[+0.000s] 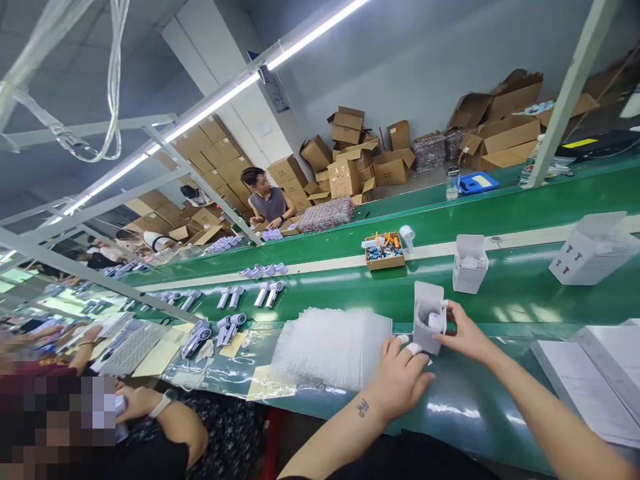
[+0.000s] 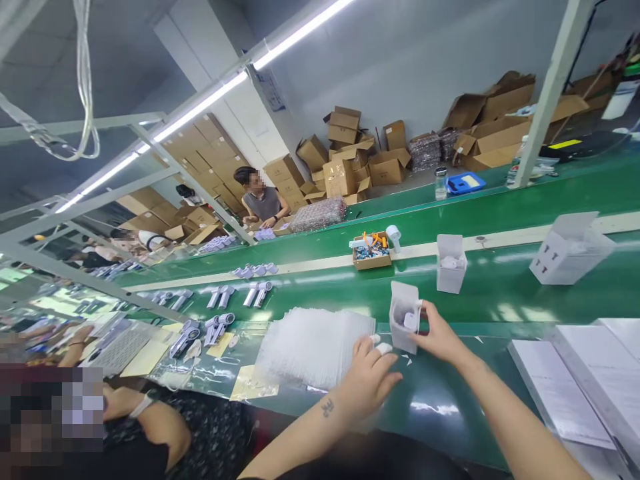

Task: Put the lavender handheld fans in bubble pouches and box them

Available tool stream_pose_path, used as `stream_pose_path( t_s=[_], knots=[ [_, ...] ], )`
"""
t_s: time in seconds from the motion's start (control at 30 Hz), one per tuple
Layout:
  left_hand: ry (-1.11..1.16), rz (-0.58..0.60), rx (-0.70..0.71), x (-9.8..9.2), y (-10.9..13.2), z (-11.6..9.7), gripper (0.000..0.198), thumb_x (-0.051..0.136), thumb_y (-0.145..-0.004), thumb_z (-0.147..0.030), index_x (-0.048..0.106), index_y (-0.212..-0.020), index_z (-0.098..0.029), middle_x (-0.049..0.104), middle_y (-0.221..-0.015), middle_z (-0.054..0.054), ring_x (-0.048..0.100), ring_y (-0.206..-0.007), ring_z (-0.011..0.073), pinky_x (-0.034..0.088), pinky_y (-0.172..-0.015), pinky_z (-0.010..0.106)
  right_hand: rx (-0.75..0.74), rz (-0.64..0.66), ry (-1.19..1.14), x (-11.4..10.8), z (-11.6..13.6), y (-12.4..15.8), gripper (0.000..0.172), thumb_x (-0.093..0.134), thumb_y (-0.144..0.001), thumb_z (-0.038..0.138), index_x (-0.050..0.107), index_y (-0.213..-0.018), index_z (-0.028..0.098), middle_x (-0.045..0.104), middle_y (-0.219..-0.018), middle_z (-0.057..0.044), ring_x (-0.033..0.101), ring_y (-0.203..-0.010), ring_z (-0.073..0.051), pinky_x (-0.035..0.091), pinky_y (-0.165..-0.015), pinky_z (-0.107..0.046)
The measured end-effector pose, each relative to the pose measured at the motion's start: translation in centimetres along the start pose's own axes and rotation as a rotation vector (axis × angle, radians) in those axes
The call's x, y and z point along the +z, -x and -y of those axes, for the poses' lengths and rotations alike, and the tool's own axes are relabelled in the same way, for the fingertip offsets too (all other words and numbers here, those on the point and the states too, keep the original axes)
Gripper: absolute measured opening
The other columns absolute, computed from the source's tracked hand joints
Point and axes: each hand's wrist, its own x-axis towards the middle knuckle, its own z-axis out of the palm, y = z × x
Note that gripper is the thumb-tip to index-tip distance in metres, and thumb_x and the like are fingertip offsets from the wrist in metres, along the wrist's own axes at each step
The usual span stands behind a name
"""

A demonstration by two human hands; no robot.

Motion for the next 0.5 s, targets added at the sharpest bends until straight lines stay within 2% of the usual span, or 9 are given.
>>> stream_pose_path(
  t_s=[0.03, 0.1, 0.17, 0.23, 0.3, 0.43, 0.5],
  knots=[
    [0.069, 0.008, -0.051, 0.1, 0.8, 0.2, 0.033, 0.047, -0.090, -0.041, 0.059, -0.113, -0.021, 0.064, -0.108, 0.008, 0.049, -0.112, 0.0248, 0.033, -0.102, 0.042, -0.004, 0.005, 0.020, -0.4, 0.3, -1.8, 0.071, 0.074, -0.059, 0.027, 0.037, -0.120, 0.024, 0.049, -0.126, -0.012, 0.049, -0.119, -0.031, 0.055, -0.077, -0.038],
    [0.208, 0.101, -0.176, 0.7, 2.7, 0.9, 0.028, 0.048, -0.090, -0.038, 0.063, -0.107, -0.021, 0.066, -0.102, 0.007, 0.056, -0.102, 0.0204, 0.041, -0.093, 0.033, -0.018, 0.060, 0.108, -0.9, 0.6, -5.3, 0.070, 0.073, -0.056, 0.022, 0.038, -0.116, 0.022, 0.052, -0.124, -0.012, 0.049, -0.120, -0.031, 0.053, -0.081, -0.039],
    [0.310, 0.227, -0.279, 1.4, 4.9, 1.6, 0.024, 0.049, -0.090, -0.036, 0.065, -0.102, -0.022, 0.068, -0.099, 0.004, 0.059, -0.095, 0.0180, 0.043, -0.087, 0.028, -0.031, 0.141, 0.210, -1.2, 1.0, -8.4, 0.065, 0.072, -0.052, 0.016, 0.043, -0.110, 0.020, 0.059, -0.113, -0.011, 0.054, -0.114, -0.031, 0.049, -0.088, -0.042],
    [0.371, 0.281, -0.353, 1.8, 7.2, 2.3, 0.023, 0.050, -0.088, -0.035, 0.067, -0.099, -0.024, 0.069, -0.098, 0.003, 0.060, -0.094, 0.0177, 0.043, -0.087, 0.027, -0.040, 0.189, 0.256, -1.3, 1.4, -11.0, 0.061, 0.071, -0.050, 0.013, 0.046, -0.104, 0.019, 0.063, -0.105, -0.010, 0.059, -0.106, -0.031, 0.045, -0.093, -0.044],
    [0.417, 0.234, -0.469, 1.8, 9.2, 2.8, 0.023, 0.050, -0.087, -0.035, 0.068, -0.094, -0.023, 0.069, -0.094, 0.002, 0.060, -0.090, 0.0173, 0.043, -0.084, 0.026, -0.060, 0.196, 0.273, -1.3, 2.0, -13.2, 0.059, 0.071, -0.052, 0.014, 0.045, -0.105, 0.020, 0.063, -0.107, -0.010, 0.058, -0.107, -0.030, 0.044, -0.094, -0.043],
    [0.501, 0.015, -0.827, 1.6, 12.1, 4.0, 0.030, 0.046, -0.085, -0.040, 0.065, -0.077, -0.019, 0.064, -0.075, 0.001, 0.057, -0.075, 0.0163, 0.042, -0.071, 0.026, -0.072, 0.164, 0.320, -0.1, 2.3, -17.0, 0.064, 0.071, -0.052, 0.015, 0.044, -0.109, 0.020, 0.060, -0.115, -0.012, 0.055, -0.113, -0.031, 0.043, -0.095, -0.043],
    [0.543, -0.071, -0.931, 1.9, 13.0, 4.6, 0.034, 0.045, -0.083, -0.045, 0.061, -0.072, -0.018, 0.060, -0.070, 0.001, 0.054, -0.072, 0.0166, 0.042, -0.069, 0.027, -0.046, 0.163, 0.327, 0.9, 1.6, -18.3, 0.066, 0.071, -0.051, 0.013, 0.043, -0.111, 0.019, 0.060, -0.115, -0.014, 0.056, -0.112, -0.032, 0.042, -0.096, -0.045]
  ],
)
